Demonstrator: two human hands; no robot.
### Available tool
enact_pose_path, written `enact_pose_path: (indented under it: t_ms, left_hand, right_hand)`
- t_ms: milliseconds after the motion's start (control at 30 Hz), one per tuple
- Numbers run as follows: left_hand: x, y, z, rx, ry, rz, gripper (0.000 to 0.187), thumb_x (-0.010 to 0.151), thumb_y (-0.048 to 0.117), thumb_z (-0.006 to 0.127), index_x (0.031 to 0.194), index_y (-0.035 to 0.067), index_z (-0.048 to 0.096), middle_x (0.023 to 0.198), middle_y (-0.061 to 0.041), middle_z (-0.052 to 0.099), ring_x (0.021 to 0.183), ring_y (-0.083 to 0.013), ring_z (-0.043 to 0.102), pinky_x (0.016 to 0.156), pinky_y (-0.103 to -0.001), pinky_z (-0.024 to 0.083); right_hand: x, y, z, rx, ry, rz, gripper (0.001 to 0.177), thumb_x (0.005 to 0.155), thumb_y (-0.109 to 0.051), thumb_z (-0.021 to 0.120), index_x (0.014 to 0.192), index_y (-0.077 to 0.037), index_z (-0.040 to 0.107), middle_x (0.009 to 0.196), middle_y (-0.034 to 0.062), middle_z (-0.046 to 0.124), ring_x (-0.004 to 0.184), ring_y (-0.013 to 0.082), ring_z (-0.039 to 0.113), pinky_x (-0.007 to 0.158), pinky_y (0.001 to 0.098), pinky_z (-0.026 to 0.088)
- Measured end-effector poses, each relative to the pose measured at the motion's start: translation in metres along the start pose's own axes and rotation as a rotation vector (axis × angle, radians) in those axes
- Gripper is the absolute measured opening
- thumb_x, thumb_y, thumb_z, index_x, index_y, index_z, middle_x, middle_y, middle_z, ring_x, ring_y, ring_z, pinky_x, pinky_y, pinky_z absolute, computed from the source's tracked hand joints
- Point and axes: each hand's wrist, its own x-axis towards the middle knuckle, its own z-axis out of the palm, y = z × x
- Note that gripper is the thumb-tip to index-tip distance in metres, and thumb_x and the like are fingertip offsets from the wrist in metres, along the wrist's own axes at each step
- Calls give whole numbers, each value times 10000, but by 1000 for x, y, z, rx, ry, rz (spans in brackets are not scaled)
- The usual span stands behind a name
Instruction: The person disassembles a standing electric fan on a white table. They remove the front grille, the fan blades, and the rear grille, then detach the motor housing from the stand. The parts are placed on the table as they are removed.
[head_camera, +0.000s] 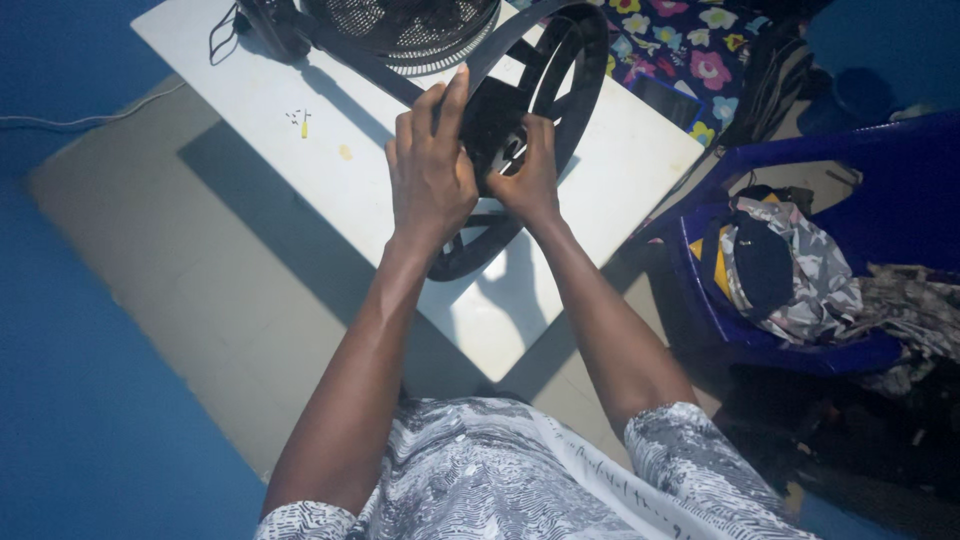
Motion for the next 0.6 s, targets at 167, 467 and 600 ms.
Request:
enact_pose_path:
  t_ms: [167,467,600]
  left_hand:
    - [-1,0,-6,-66,-8,-1,682,756,11,477,1379,198,270,1193,-91,393,1016,-221,433,893,-404,366]
    - [-1,2,-17,-214,36,-1,610,783,85,568,1349,160,355,1154,-99,401,1068,-238,422,940,-423,362]
    - [-3,4,-24,-222,29,-39,597,757,111,605,1315,148,393,1165,-105,397,1101,-254,410,902,-430,334]
  right_hand:
    - [-3,-30,-13,40,41,59,663,644,-122,733,1189,-13,371,1092,118,440,1018,213,504,846,310,449]
    - [-7,-64,-30,226,111,151,617,703,-138,716,1230,-34,411,1095,89,440,950,134,533,717,213,489]
    - [-10,-66,-34,258,103,51,595,772,-163,705,1274,-29,415,1128,94,465,1007,134,538,843,243,478]
